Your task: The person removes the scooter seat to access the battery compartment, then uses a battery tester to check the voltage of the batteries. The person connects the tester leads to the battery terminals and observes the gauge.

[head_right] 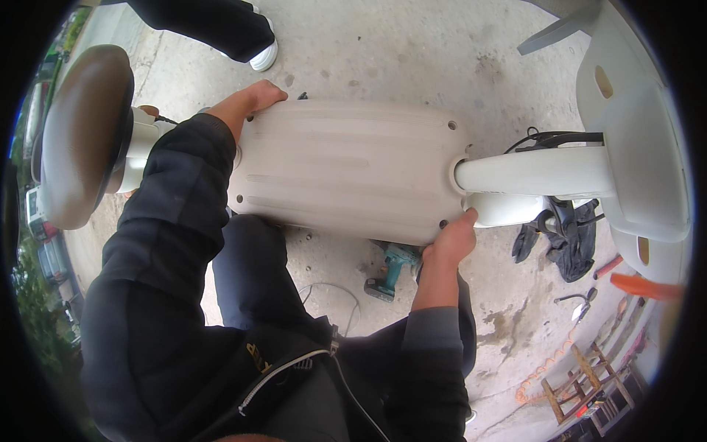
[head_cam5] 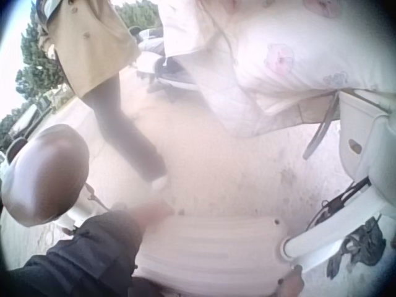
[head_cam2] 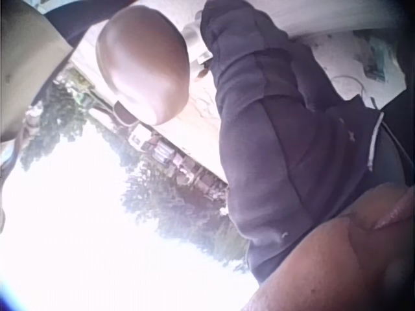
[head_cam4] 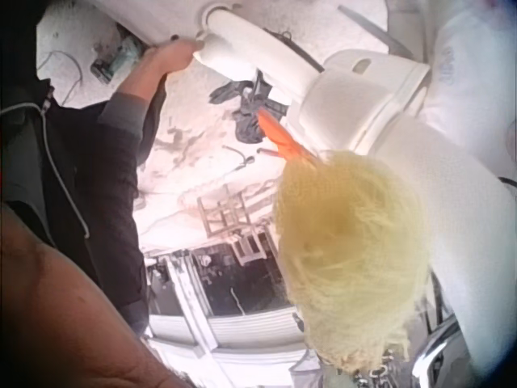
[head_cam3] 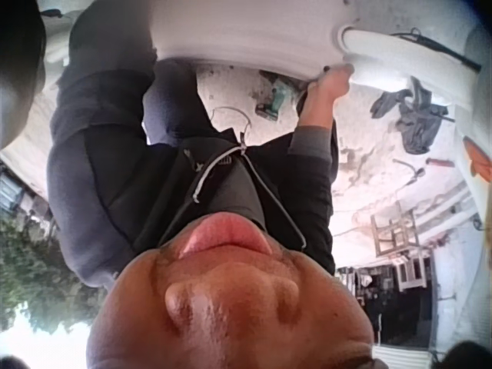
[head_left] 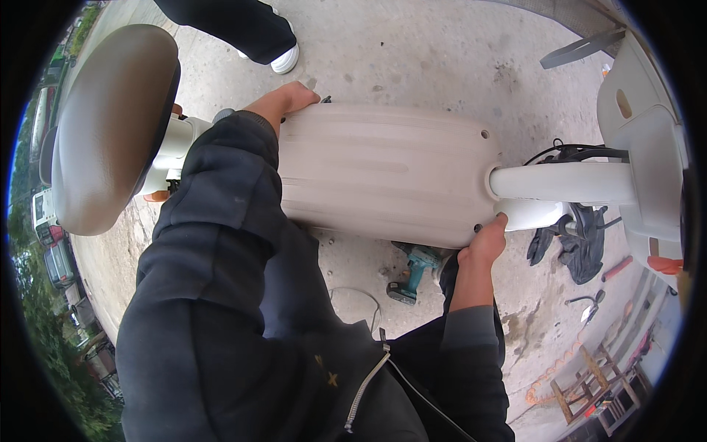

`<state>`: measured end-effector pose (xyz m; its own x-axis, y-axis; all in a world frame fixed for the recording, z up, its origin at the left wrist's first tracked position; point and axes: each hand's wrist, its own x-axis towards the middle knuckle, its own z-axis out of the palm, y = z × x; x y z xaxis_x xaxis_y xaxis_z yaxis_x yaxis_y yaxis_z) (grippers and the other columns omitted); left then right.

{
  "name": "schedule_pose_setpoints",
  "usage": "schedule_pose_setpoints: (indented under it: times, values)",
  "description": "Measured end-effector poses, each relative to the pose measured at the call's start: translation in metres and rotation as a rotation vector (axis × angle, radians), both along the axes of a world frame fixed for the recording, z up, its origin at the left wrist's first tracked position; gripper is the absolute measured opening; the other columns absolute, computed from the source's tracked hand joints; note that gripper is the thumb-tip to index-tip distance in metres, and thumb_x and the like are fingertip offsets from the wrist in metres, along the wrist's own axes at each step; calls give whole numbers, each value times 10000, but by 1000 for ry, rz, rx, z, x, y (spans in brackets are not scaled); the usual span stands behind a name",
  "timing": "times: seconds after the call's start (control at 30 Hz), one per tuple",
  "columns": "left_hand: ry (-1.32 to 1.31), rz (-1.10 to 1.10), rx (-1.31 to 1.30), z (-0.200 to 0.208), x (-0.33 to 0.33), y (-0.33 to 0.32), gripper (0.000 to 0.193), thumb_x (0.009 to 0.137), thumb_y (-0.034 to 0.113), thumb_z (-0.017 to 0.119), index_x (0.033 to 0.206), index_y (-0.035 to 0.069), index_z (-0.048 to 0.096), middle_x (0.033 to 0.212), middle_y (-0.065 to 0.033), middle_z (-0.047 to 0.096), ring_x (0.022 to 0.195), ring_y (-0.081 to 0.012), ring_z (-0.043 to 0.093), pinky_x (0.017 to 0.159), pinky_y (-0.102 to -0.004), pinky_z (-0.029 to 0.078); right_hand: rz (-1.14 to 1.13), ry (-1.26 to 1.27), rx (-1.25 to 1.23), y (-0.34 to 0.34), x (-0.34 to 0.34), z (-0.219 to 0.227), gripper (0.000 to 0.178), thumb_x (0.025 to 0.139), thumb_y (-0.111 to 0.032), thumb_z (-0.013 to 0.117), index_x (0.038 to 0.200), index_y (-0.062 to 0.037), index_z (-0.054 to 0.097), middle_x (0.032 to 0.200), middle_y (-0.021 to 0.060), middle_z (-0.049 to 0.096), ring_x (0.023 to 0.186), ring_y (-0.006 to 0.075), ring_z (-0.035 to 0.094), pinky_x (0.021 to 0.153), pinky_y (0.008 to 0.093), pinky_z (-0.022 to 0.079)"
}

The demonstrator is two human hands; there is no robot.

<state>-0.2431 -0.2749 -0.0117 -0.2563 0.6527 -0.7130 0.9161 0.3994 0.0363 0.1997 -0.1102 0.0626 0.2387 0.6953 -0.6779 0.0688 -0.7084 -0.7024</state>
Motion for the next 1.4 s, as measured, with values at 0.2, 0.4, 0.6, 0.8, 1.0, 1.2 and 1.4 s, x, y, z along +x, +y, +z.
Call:
schedule_pose_setpoints:
  times: [0.2, 0.4, 0.6, 0.8, 1.0, 1.2, 1.4]
  values:
    - [13, -87, 26, -4, -5, -1, 251, 919, 148, 567, 1121, 115, 711, 1181, -168, 692, 1140, -375, 665, 999, -442, 541, -4, 6, -22, 1, -3, 2, 564, 983, -393, 523, 1232, 107, 599, 1134, 156, 653, 983, 247, 655, 817, 385, 548]
    - [-60, 138, -4, 1, -3, 0, 248, 939, 158, 535, 1110, 111, 708, 1149, -185, 692, 1133, -386, 662, 1009, -440, 530, 12, 0, -10, -1, -2, 11, 594, 995, -409, 518, 1313, 90, 566, 1221, 160, 643, 1048, 282, 652, 889, 422, 549]
    - [4, -50, 32, 0, -6, -1, 299, 968, 249, 536, 1191, 155, 712, 1199, -171, 688, 1154, -376, 652, 1016, -441, 510, 42, 54, -8, -1, -2, 13, 611, 1019, -414, 490, 1398, 64, 519, 1320, 155, 620, 1140, 299, 639, 962, 438, 540]
    - [12, 290, 92, 15, 2, -7, 390, 1024, 376, 483, 1281, 190, 708, 1256, -172, 690, 1162, -382, 651, 1029, -444, 504, 58, 123, 8, -4, 0, 14, 610, 1027, -410, 483, 1414, 61, 506, 1337, 157, 610, 1153, 300, 639, 966, 432, 544]
    - [124, 367, 65, -2, 4, -15, 332, 1006, 285, 496, 1213, 142, 714, 1165, -175, 708, 1122, -364, 667, 983, -413, 530, 27, 47, -29, -2, 1, 10, 590, 1004, -400, 508, 1342, 81, 566, 1225, 156, 660, 1049, 285, 670, 890, 406, 558]
    - [-5, 300, 86, -8, -3, -14, 407, 918, 409, 572, 1130, 112, 753, 1205, -183, 703, 1124, -371, 668, 955, -469, 530, 49, -3, -26, 0, 4, 4, 582, 978, -392, 526, 1297, 92, 575, 1179, 159, 654, 1018, 268, 664, 873, 403, 552]
    - [-164, 894, 146, 19, 15, 1, 293, 896, 274, 613, 1083, 84, 735, 1012, -110, 721, 901, -291, 708, 701, -490, 563, 33, -7, -13, 1, 2, -2, 568, 964, -385, 529, 1236, 108, 604, 1118, 160, 667, 962, 267, 670, 827, 398, 557]
